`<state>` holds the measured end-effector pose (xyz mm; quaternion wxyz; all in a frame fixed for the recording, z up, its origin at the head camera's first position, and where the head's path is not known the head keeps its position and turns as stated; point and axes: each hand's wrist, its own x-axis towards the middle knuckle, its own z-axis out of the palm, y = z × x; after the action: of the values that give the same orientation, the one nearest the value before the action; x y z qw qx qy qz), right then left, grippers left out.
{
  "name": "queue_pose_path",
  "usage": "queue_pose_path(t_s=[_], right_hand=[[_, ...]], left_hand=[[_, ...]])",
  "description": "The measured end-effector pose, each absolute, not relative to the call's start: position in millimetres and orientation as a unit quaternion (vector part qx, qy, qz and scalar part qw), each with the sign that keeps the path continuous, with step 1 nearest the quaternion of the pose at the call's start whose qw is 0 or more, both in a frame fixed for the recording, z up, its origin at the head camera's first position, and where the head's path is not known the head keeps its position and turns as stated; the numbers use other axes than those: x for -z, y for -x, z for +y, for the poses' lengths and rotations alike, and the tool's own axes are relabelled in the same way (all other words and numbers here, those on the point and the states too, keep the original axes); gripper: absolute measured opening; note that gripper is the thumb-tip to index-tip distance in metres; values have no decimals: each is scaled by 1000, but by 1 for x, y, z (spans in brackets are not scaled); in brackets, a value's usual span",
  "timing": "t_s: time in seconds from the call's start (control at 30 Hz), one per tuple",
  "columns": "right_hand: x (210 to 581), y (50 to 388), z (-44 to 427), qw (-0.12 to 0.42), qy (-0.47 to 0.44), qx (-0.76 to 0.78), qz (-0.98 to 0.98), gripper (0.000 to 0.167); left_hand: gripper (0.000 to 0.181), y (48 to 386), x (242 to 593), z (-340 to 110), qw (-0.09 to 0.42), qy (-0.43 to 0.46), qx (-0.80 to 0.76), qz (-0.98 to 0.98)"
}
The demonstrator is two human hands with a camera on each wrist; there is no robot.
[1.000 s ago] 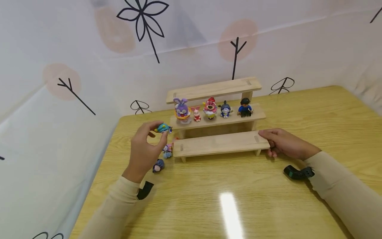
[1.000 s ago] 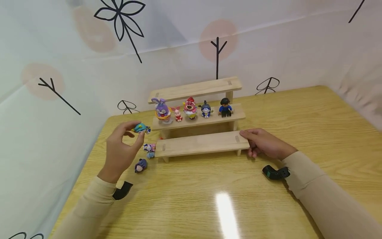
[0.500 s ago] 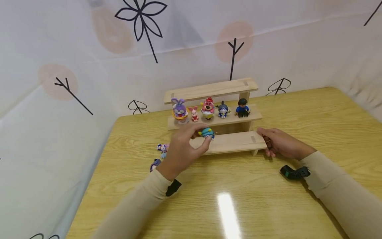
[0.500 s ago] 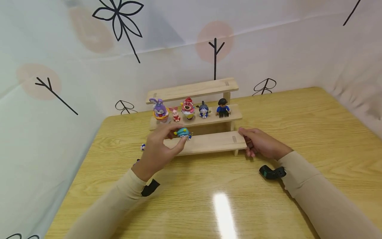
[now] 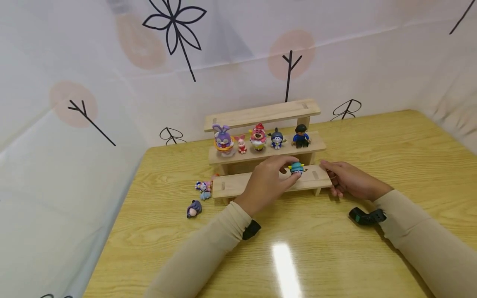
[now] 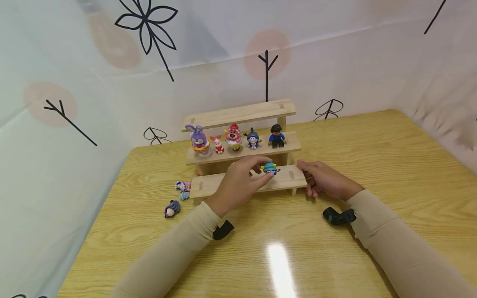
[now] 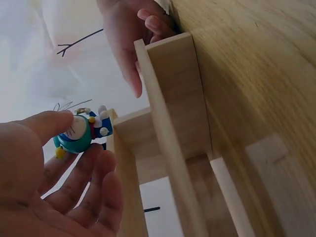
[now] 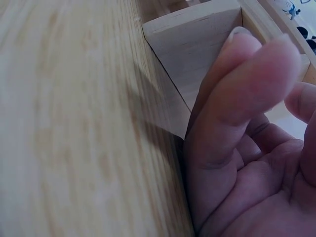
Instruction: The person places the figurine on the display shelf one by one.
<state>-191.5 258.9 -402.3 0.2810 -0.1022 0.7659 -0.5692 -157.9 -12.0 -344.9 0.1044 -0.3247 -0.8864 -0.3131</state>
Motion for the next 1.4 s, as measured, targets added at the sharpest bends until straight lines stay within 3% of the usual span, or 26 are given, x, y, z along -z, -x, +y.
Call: queue_pose_path(t_s=[0.37, 0.93, 1.4], right_hand=[[403, 193, 260, 283, 115, 580, 755, 65], [403, 192, 261, 285, 117, 589, 747, 63], [402, 192, 260, 279, 118, 574, 761, 63]], left_hand=[[32, 169, 355, 20, 35, 302, 333, -892], [36, 174, 365, 36, 42, 293, 308, -904], [49, 167, 364, 18, 33, 310, 322, -894]])
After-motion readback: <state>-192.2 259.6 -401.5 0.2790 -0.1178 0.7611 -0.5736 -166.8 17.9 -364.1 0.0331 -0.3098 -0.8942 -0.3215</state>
